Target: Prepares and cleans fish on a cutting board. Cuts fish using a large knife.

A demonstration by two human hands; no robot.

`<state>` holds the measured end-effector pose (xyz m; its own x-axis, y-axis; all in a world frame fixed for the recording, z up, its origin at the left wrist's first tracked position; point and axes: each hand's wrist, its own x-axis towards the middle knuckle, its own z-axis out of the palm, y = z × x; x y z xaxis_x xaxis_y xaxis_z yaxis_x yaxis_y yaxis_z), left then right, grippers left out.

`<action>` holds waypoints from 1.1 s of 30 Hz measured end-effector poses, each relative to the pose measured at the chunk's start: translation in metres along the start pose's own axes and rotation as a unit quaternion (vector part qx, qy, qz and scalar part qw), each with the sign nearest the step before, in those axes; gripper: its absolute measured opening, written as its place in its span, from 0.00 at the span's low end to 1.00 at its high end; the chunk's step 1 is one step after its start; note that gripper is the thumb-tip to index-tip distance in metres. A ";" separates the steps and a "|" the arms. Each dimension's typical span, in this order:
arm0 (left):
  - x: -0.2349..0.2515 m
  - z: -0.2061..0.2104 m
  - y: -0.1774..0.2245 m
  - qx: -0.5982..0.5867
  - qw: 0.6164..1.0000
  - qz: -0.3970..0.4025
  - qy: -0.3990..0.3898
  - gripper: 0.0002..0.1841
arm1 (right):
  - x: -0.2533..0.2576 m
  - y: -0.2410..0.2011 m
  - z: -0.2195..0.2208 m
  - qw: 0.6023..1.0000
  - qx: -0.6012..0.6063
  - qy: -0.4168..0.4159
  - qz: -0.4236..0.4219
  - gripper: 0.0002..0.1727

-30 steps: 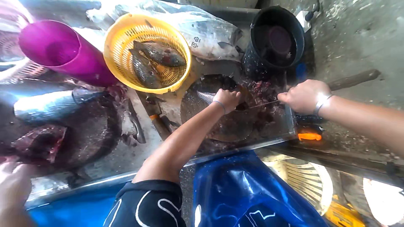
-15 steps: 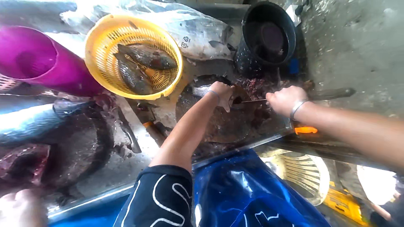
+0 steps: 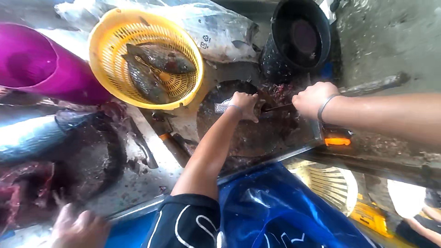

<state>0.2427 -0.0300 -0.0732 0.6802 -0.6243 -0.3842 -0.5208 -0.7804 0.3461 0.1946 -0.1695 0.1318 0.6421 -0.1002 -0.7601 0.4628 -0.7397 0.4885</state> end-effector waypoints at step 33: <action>-0.042 0.000 0.085 0.013 0.992 -0.127 0.022 0.29 | 0.056 -0.008 0.190 0.874 0.481 0.026 0.066 0.28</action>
<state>0.1701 -0.0707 -0.0275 0.8128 -0.4065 -0.4172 -0.3435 -0.9129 0.2204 0.1104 -0.2960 0.0037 0.6889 -0.2155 -0.6921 -0.3292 -0.9436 -0.0338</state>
